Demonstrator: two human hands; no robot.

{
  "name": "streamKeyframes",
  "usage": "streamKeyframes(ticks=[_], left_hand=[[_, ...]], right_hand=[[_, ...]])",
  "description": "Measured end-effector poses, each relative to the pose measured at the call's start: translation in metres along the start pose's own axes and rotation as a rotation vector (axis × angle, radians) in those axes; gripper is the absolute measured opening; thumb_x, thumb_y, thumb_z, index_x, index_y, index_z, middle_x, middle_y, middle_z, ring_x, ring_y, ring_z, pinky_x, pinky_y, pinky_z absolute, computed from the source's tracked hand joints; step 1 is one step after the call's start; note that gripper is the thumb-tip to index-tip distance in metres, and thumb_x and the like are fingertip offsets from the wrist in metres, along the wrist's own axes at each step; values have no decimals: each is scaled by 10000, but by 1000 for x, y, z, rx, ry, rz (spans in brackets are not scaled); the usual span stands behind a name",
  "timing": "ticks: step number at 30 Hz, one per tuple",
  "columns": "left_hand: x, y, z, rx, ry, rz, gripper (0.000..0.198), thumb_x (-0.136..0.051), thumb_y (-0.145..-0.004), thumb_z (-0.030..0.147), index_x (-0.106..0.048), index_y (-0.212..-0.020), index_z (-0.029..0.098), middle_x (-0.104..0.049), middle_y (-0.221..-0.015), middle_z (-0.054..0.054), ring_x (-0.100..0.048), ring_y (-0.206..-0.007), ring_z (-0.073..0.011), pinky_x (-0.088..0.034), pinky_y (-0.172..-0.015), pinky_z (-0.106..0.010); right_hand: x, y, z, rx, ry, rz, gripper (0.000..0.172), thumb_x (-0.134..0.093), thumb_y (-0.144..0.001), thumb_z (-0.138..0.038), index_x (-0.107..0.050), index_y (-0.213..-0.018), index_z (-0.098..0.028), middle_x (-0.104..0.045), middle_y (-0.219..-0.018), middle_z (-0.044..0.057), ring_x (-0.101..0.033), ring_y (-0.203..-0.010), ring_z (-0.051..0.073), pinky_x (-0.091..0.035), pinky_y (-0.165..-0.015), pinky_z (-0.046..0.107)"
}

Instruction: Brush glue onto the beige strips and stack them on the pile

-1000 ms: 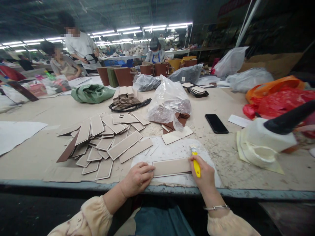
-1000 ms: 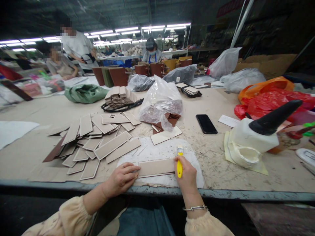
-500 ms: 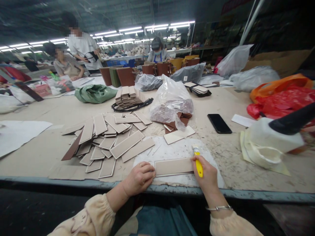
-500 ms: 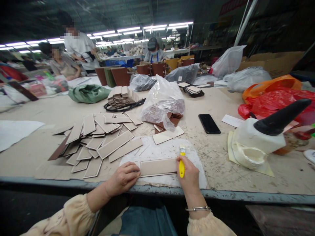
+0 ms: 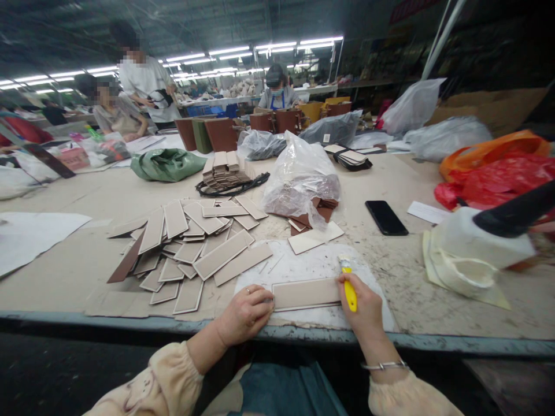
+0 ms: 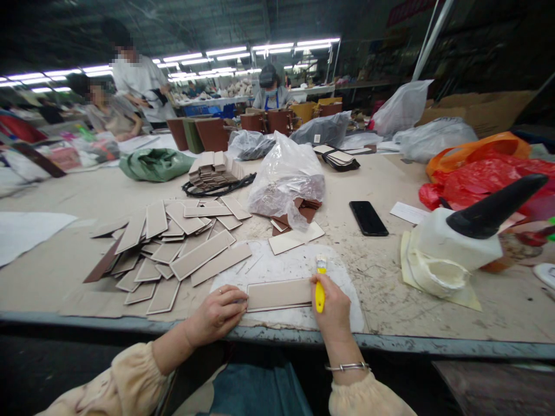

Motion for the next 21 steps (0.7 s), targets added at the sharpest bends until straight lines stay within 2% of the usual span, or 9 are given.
streamKeyframes(ticks=[15, 21], left_hand=[[0, 1, -1, 3, 4, -16, 172, -515, -877, 150, -665, -954, 182, -650, -1040, -86, -566, -952, -202, -509, -850, -363], [-1, 2, -1, -2, -2, 11, 157, -537, -865, 138, -669, -939, 177, -668, -1082, -72, -561, -953, -208, -518, -856, -375]], right_hand=[[0, 2, 3, -14, 6, -1, 116, -513, -867, -271, -612, -896, -218, -683, -816, -11, -658, -698, 161, -463, -631, 231], [0, 2, 3, -14, 9, 4, 128, -508, -870, -275, -617, -900, -216, -681, -807, -8, -653, -678, 161, -467, -627, 232]])
Point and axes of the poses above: each hand's wrist, its own y-axis away from the middle knuckle, its own x-axis out of the back of the hand, z = x × y, the point moved 4 cm from there along -y, towards the middle knuckle
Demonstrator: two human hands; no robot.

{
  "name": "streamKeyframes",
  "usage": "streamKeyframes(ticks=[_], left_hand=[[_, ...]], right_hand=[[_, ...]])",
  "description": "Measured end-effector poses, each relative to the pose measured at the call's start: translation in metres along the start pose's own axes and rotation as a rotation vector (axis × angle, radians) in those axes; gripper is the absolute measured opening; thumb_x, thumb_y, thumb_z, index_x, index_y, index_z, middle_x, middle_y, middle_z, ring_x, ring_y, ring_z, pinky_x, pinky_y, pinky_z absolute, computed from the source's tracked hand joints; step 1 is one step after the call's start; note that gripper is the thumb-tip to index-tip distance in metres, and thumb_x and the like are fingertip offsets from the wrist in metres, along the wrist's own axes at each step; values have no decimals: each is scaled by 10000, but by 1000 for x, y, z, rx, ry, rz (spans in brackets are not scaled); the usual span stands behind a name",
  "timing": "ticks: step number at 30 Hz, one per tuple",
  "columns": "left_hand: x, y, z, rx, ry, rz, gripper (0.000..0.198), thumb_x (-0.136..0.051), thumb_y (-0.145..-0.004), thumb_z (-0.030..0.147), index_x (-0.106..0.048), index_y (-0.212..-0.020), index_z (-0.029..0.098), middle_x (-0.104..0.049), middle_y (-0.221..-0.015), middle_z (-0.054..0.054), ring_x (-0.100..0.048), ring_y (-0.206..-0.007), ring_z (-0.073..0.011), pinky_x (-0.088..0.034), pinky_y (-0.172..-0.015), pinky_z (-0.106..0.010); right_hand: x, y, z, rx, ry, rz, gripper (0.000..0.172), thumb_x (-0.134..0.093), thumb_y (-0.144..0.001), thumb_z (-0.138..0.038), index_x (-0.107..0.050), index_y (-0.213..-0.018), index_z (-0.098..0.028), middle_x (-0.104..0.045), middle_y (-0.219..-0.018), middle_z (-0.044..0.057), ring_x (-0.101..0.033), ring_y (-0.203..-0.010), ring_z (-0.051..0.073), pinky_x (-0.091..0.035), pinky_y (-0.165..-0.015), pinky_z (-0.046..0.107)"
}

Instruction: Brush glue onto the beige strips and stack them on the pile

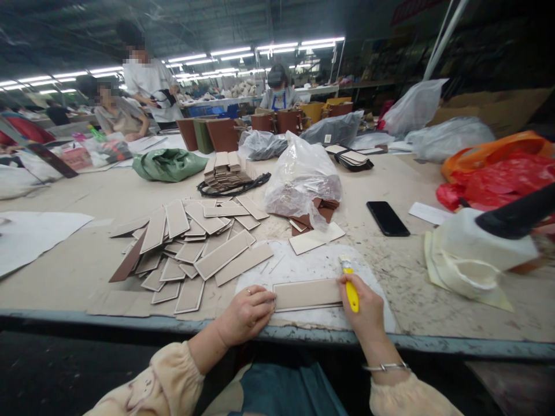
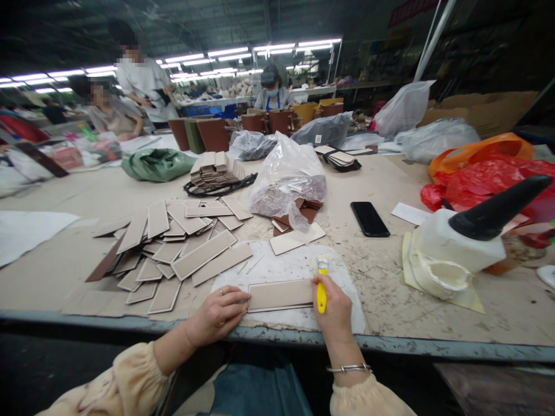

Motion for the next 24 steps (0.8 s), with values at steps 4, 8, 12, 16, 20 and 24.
streamKeyframes(ticks=[4, 8, 12, 16, 20, 24], left_hand=[[-1, 1, 0, -6, -6, 8, 158, -546, -862, 137, -667, -955, 177, -665, -1091, -73, -558, -946, -203, -520, -852, -372], [1, -1, 1, 0, -5, 2, 156, -544, -863, 135, -665, -953, 174, -660, -1040, -79, -560, -944, -203, -517, -843, -366], [3, -3, 3, -11, 1, 8, 161, -535, -869, 134, -669, -950, 174, -665, -998, -78, -569, -924, -199, -518, -828, -356], [3, -3, 2, -7, -1, 9, 171, -526, -877, 144, -674, -956, 176, -669, -1000, -81, -575, -924, -197, -521, -824, -357], [2, -2, 2, -4, -3, 10, 186, -511, -883, 155, -681, -956, 179, -675, -995, -86, -586, -927, -192, -530, -828, -356], [4, -2, 3, -13, 3, 29, 190, -518, -873, 148, -680, -966, 182, -684, -1004, -78, -589, -934, -190, -536, -844, -354]], right_hand=[[0, 1, 0, 3, -12, 4, 136, -501, -875, -277, -616, -911, -213, -687, -838, 3, -661, -717, 172, -475, -651, 240], [-1, 1, 1, 1, -12, -5, 135, -498, -881, -276, -612, -913, -211, -684, -834, 5, -659, -725, 173, -476, -661, 243], [0, 1, 0, 15, 1, 6, 133, -505, -882, -277, -616, -917, -211, -688, -844, 5, -662, -725, 169, -481, -660, 239], [0, 1, 0, 25, 7, 28, 144, -505, -886, -284, -624, -918, -209, -696, -855, 12, -667, -727, 169, -491, -659, 239], [-1, 1, 0, 29, 3, 39, 146, -503, -889, -284, -625, -915, -207, -697, -865, 25, -671, -745, 179, -500, -667, 250], [-1, 1, -1, 44, 3, 45, 150, -504, -890, -288, -625, -921, -205, -697, -885, 40, -672, -780, 196, -507, -690, 269]])
Point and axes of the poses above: each hand's wrist, its own y-axis away from the middle knuckle, its own x-axis out of the back of the hand, z = x × y, the point moved 4 cm from there along -y, towards the middle knuckle
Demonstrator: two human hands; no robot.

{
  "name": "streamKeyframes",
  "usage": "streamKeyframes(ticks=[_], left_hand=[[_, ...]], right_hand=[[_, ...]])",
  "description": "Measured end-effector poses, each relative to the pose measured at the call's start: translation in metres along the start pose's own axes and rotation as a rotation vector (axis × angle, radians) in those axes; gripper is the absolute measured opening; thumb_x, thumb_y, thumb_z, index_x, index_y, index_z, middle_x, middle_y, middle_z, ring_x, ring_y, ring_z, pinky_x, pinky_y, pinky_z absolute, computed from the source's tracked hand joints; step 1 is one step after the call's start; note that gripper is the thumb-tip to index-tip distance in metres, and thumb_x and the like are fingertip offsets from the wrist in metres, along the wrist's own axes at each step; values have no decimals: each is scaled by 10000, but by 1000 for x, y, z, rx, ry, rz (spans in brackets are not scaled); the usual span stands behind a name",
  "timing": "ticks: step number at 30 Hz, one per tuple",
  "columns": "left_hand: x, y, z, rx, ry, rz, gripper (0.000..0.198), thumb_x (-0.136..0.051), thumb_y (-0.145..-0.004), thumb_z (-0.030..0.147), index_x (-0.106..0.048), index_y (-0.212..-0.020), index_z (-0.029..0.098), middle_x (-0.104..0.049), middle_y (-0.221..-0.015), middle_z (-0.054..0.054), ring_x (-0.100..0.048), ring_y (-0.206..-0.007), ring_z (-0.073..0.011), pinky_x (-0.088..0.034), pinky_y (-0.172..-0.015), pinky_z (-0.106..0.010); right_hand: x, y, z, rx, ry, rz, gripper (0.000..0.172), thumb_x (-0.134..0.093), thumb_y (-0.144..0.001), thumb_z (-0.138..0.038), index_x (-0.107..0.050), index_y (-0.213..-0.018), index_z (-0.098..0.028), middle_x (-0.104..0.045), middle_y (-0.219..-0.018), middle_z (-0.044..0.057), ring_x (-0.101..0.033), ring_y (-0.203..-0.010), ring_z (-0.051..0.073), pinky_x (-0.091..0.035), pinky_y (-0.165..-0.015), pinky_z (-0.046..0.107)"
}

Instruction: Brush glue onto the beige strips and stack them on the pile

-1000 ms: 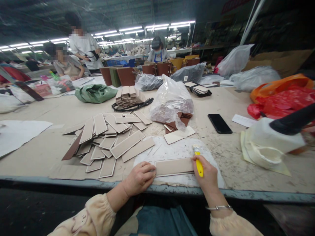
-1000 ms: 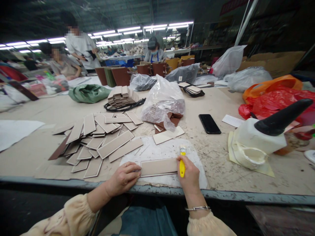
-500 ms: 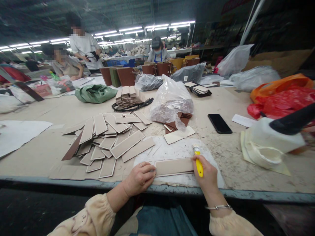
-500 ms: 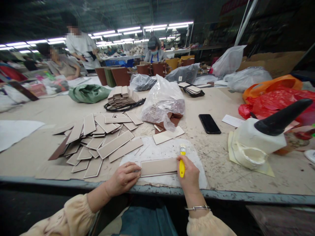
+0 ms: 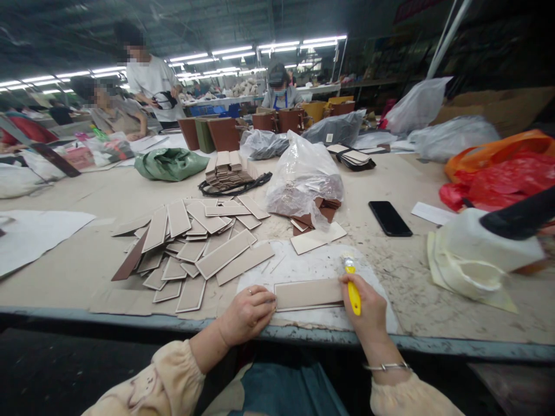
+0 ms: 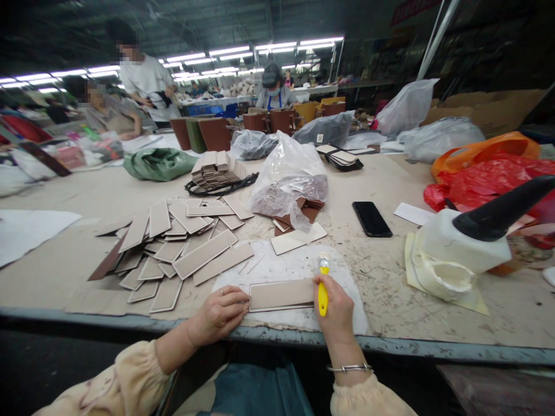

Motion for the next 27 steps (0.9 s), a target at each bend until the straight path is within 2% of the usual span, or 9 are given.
streamKeyframes(ticks=[27], left_hand=[[-2, -3, 3, -15, -3, -5, 194, -502, -873, 130, -680, -934, 177, -704, -966, -82, -625, -871, -177, -543, -799, -351]], right_hand=[[-1, 4, -1, 14, 57, -30, 153, -475, -884, -275, -608, -911, -205, -680, -856, 49, -656, -752, 198, -500, -681, 282]])
Point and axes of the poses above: each hand's wrist, its own y-axis away from the middle knuckle, its own x-axis out of the back of the hand, z = x × y, the point moved 4 cm from there along -y, towards the middle knuckle
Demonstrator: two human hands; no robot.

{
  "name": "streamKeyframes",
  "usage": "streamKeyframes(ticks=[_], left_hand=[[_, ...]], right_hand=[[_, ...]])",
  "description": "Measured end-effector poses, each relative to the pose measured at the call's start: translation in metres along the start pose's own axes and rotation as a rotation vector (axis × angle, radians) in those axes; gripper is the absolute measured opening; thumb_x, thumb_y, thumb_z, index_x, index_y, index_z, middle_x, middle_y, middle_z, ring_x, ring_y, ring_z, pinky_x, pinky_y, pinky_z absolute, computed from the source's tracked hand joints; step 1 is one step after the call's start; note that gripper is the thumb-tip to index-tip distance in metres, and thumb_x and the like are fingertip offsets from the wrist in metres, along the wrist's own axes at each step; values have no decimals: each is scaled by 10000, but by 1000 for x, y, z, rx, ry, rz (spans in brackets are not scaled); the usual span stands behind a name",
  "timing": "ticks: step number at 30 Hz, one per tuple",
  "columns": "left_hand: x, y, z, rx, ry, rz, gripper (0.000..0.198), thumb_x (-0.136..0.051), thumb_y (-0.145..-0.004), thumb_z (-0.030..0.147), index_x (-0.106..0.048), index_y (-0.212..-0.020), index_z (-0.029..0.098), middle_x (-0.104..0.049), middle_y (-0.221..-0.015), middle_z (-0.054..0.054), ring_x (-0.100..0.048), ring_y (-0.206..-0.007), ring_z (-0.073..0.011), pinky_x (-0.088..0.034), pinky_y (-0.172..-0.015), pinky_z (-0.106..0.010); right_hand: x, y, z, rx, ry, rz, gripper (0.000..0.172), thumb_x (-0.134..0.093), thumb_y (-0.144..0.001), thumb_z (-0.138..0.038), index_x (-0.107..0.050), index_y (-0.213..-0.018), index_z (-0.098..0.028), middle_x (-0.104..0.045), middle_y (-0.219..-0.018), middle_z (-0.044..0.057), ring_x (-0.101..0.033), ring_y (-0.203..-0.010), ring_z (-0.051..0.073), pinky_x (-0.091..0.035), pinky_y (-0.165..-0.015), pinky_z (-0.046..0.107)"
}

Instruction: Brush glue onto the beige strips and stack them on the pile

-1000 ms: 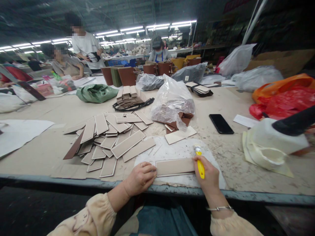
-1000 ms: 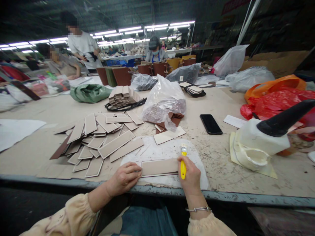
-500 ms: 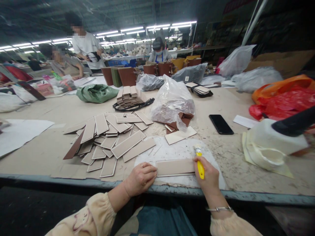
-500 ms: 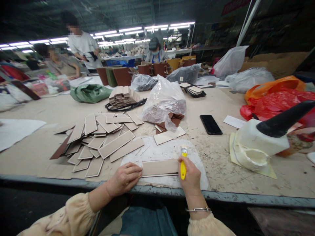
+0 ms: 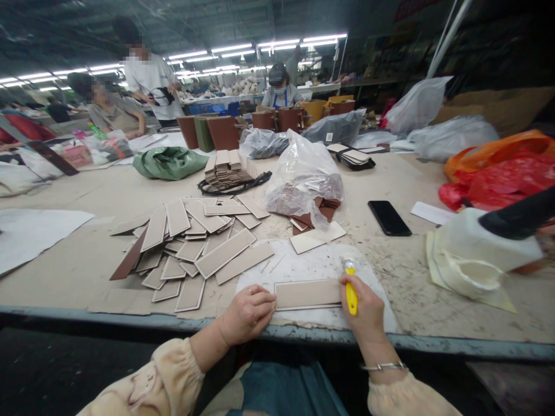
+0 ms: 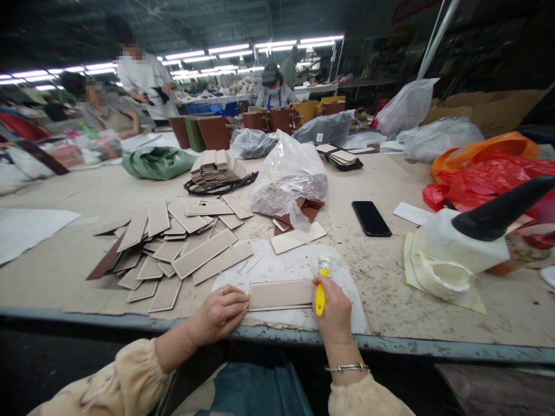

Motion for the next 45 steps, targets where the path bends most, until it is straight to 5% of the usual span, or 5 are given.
streamKeyframes(ticks=[9, 45], left_hand=[[1, 2, -1, 9, -51, -18, 169, -529, -861, 143, -675, -938, 181, -668, -1116, -81, -587, -1042, -221, -524, -915, -386], [-3, 0, -3, 19, -23, -31, 177, -509, -868, 119, -667, -909, 187, -691, -1082, -58, -589, -1029, -205, -509, -943, -378]], right_hand=[[2, -2, -4, 1, -24, -2, 126, -482, -891, -242, -597, -917, -202, -673, -861, 35, -648, -770, 178, -490, -698, 264], [14, -5, -15, 26, 205, -121, 122, -504, -896, -177, -621, -934, -182, -653, -856, 53, -581, -806, 218, -436, -730, 322]])
Point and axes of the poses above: each hand's wrist, its own y-axis away from the middle knuckle, its own x-axis out of the back of the hand, z = x × y, the point moved 4 cm from there along -y, towards the middle knuckle
